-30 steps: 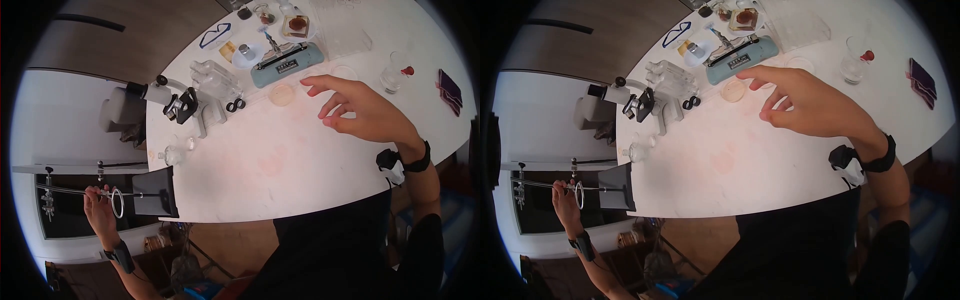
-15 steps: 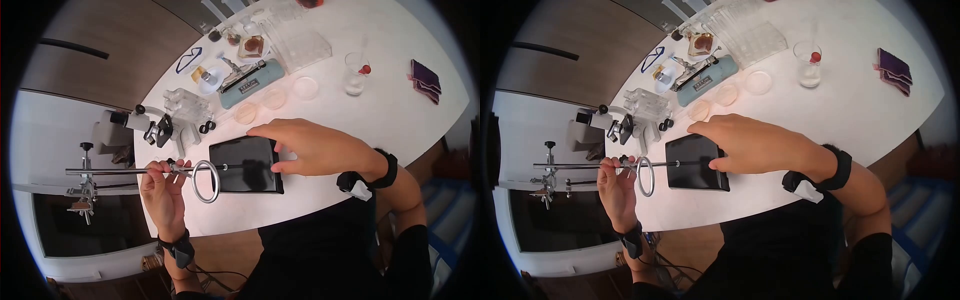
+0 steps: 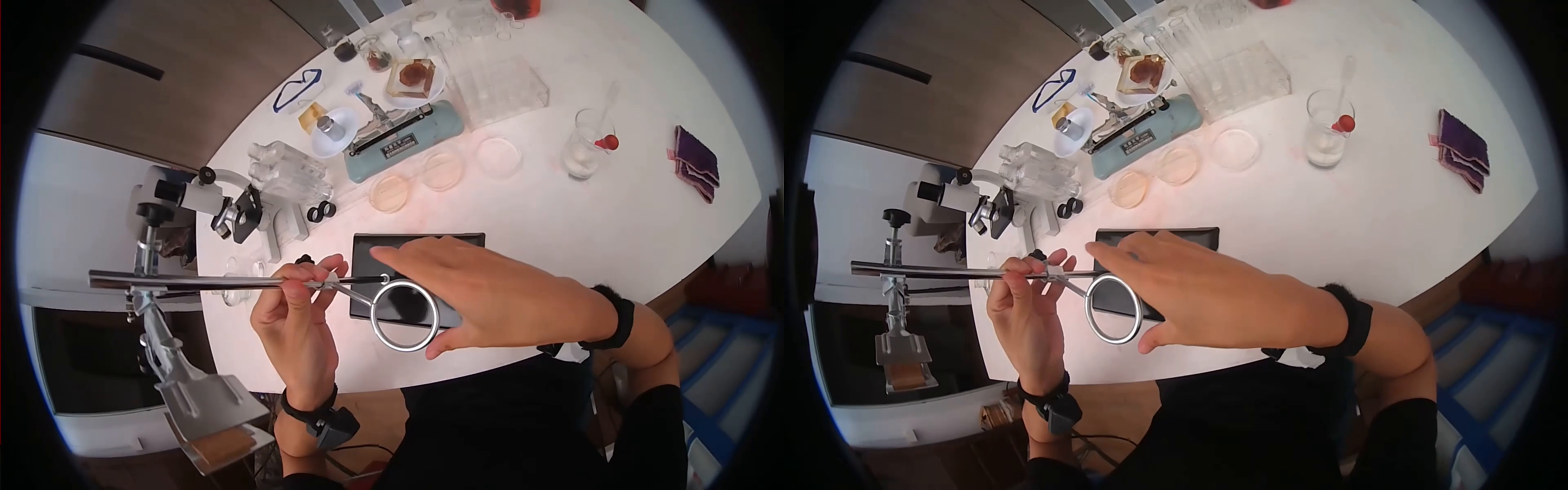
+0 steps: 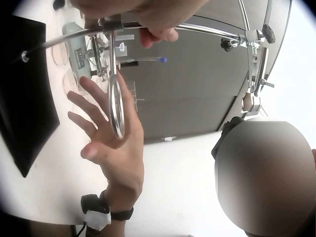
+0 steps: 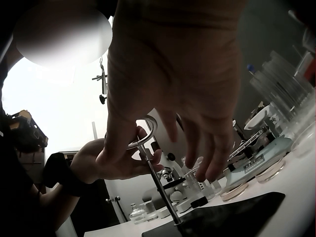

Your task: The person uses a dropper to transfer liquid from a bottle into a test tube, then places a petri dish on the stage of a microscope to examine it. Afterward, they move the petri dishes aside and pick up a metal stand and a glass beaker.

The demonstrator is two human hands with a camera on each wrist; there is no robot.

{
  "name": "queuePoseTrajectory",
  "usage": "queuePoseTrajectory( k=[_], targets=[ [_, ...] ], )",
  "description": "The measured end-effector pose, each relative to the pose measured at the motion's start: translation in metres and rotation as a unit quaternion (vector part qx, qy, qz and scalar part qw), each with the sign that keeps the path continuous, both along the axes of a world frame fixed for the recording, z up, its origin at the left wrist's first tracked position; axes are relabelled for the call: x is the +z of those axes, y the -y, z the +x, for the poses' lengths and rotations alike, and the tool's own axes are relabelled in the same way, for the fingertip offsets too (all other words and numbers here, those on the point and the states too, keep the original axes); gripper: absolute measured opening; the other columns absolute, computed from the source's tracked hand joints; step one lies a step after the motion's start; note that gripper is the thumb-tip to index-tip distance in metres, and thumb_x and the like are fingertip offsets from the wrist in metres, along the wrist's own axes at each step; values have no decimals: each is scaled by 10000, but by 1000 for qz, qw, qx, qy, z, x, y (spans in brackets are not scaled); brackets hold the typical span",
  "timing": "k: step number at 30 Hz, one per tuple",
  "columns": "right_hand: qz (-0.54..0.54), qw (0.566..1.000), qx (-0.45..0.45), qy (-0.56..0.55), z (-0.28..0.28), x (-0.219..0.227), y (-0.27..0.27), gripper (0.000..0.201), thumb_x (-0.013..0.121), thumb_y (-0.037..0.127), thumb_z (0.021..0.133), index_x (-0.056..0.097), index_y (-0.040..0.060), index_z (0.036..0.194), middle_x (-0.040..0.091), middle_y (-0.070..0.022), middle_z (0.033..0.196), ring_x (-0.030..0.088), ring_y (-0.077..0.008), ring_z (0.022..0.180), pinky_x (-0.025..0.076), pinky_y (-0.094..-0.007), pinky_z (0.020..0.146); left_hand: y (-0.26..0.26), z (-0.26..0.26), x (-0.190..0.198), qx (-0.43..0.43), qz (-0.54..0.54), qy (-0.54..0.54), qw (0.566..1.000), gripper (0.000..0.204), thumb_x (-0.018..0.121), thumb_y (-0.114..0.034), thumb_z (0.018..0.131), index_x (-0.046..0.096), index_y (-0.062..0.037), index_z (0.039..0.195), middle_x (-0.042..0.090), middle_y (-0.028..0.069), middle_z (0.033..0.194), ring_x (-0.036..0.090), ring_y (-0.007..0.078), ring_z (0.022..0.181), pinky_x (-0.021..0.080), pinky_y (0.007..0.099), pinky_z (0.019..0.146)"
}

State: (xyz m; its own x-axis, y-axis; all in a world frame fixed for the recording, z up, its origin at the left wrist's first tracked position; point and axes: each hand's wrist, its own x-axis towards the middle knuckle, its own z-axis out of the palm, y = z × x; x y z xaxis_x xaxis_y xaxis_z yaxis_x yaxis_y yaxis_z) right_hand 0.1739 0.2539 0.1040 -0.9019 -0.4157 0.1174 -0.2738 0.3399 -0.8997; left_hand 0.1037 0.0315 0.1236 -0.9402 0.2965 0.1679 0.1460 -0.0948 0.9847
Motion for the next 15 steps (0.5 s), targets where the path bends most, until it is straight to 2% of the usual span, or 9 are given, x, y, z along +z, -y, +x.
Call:
queuePoseTrajectory(
  k=[1, 2, 3, 5, 6, 10, 12, 13, 15],
  targets=[
    [6, 1000, -2, 3, -1, 1, 3, 944, 816, 195, 713, 279, 11, 1467, 443, -197, 1366, 416, -340, 1290, 360, -406, 1062, 0, -1, -1, -3, -3, -5, 1000, 325, 561, -268, 973, 573, 57, 964, 600, 123, 963, 647, 354, 1020, 546, 490, 919],
    [2, 1000, -1, -17, -2, 0, 7, 937, 816, 192, 713, 286, 19, 1466, 447, -197, 1360, 421, -342, 1284, 372, -406, 1052, 2, -2, -2, -26, -5, -22, 999, 377, 578, -294, 962, 575, 75, 1035, 615, 168, 1073, 642, 384, 1038, 547, 492, 916],
    [0, 999, -1, -37, -3, -1, 10, 931, 816, 188, 712, 293, 27, 1465, 451, -198, 1353, 427, -344, 1279, 384, -407, 1043, 1, -2, -4, -30, 3, -20, 999, 377, 578, -294, 962, 575, 75, 1035, 615, 168, 1073, 642, 384, 1038, 547, 492, 916],
    [5, 999, -6, -45, -6, 0, 13, 922, 817, 180, 709, 305, 38, 1462, 447, -198, 1353, 438, -355, 1261, 401, -407, 1025, 2, 3, -10, 26, -4, -52, 998, 428, 592, -315, 952, 564, 84, 1103, 605, 207, 1160, 643, 393, 1032, 554, 492, 902],
    [0, 998, 6, -54, -7, 1, 14, 923, 818, 174, 705, 307, 41, 1462, 442, -199, 1349, 444, -362, 1244, 403, -407, 1020, 11, 2, -20, 46, -16, -94, 994, 490, 605, -329, 945, 538, 94, 1183, 622, 223, 1143, 657, 369, 1005, 568, 487, 864],
    [-29, 995, 35, -88, -4, 0, 17, 918, 807, 182, 729, 287, 41, 1473, 415, -210, 1342, 440, -383, 1210, 405, -419, 1011, 82, -17, -69, 77, -25, -126, 989, 562, 655, -370, 912, 539, 88, 1216, 649, 222, 1094, 669, 344, 980, 569, 449, 834],
    [-39, 995, 51, -79, -6, 0, 18, 924, 805, 191, 737, 275, 37, 1478, 408, -216, 1346, 430, -387, 1219, 404, -424, 1011, 95, -33, -83, -16, -142, -160, 977, 646, 746, -415, 830, 556, 56, 1229, 670, 211, 1040, 670, 325, 988, 546, 422, 855],
    [-35, 993, 45, -103, -9, -2, 21, 914, 808, 167, 728, 279, 7, 1456, 412, -232, 1326, 452, -390, 1189, 409, -425, 1003, 86, -45, -90, -87, -141, -159, 973, 717, 835, -426, 713, 584, 19, 1217, 664, 183, 1089, 629, 334, 1083, 488, 448, 942],
    [-23, 990, 44, -128, -14, -4, 24, 904, 811, 142, 720, 282, -23, 1434, 417, -247, 1306, 474, -394, 1159, 415, -425, 994, 57, -59, -73, -233, -300, -195, 904, 794, 876, -393, 631, 572, -18, 1262, 592, 153, 1258, 496, 349, 1257, 385, 501, 1046]
  ],
)
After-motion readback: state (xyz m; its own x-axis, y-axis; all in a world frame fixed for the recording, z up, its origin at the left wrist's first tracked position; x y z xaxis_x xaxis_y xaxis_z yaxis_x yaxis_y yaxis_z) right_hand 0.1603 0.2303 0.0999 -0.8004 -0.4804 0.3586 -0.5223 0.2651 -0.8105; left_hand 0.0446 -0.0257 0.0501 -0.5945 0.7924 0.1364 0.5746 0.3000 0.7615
